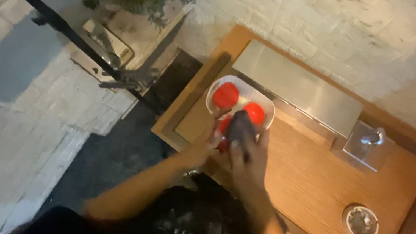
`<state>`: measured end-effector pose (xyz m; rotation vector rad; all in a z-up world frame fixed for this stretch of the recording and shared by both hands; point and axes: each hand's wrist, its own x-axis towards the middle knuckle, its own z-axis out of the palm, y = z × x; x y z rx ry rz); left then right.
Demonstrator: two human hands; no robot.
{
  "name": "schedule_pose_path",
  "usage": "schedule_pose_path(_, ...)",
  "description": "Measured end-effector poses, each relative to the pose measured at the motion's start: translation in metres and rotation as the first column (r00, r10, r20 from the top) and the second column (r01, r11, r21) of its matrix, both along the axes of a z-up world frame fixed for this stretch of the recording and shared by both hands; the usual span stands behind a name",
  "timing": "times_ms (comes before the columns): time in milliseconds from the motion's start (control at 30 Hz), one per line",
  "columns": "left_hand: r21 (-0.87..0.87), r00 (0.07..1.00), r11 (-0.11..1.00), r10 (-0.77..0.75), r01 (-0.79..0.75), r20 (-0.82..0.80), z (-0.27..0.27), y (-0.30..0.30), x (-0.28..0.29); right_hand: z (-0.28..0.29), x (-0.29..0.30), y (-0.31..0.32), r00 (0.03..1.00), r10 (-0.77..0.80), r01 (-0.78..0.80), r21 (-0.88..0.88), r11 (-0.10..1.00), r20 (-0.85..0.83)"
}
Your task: Cleaning red condiment containers with a cloth at a condiment station.
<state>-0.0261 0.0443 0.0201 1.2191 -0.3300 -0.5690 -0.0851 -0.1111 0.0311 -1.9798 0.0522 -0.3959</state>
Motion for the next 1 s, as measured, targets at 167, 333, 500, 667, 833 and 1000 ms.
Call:
schedule_pose_path(167, 0.128, 0.973, 0.991, -0.068, 0.040, 0.222, -0.027, 0.016, 0.005, 0.019, 0.008, 0.027, 0.997, -0.060, 0.070, 0.206, 0.976, -0.055)
schedule_pose_path(333, 0.183, 0.951, 0.981, -0.002, -0.057, 0.308, -0.076, 0.036, 0.000, 0.001, 0.016, 0.053, 0.989, -0.082, 0.102, -0.165, 0.981, 0.124)
schedule_pose_path(500, 0.164, 0.941, 0.980, -0.053, 0.114, -0.334, -0.129, 0.054, 0.004, 0.036, 0.011, 0.089, 0.974, -0.052, 0.112, -0.268, 0.957, 0.222)
schedule_pose_path(667, -0.143, 0.984, 0.989, 0.067, -0.043, 0.164, -0.025, 0.060, -0.006, -0.031, 0.022, 0.078, 0.920, -0.211, 0.313, 0.295, 0.903, -0.329)
schedule_pose_path(833, -0.173, 0.888, 0.966, 0.246, -0.193, 0.387, -0.067, 0.057, 0.008, -0.005, 0.018, 0.120, 0.972, -0.029, 0.226, 0.882, 0.414, -0.235)
schedule_pose_path(1000, -0.095, 0.847, 0.987, 0.161, -0.131, 0.507, -0.058, 0.078, 0.009, 0.033, 0.022, 0.121, 0.970, -0.044, 0.240, 0.929, 0.281, -0.238)
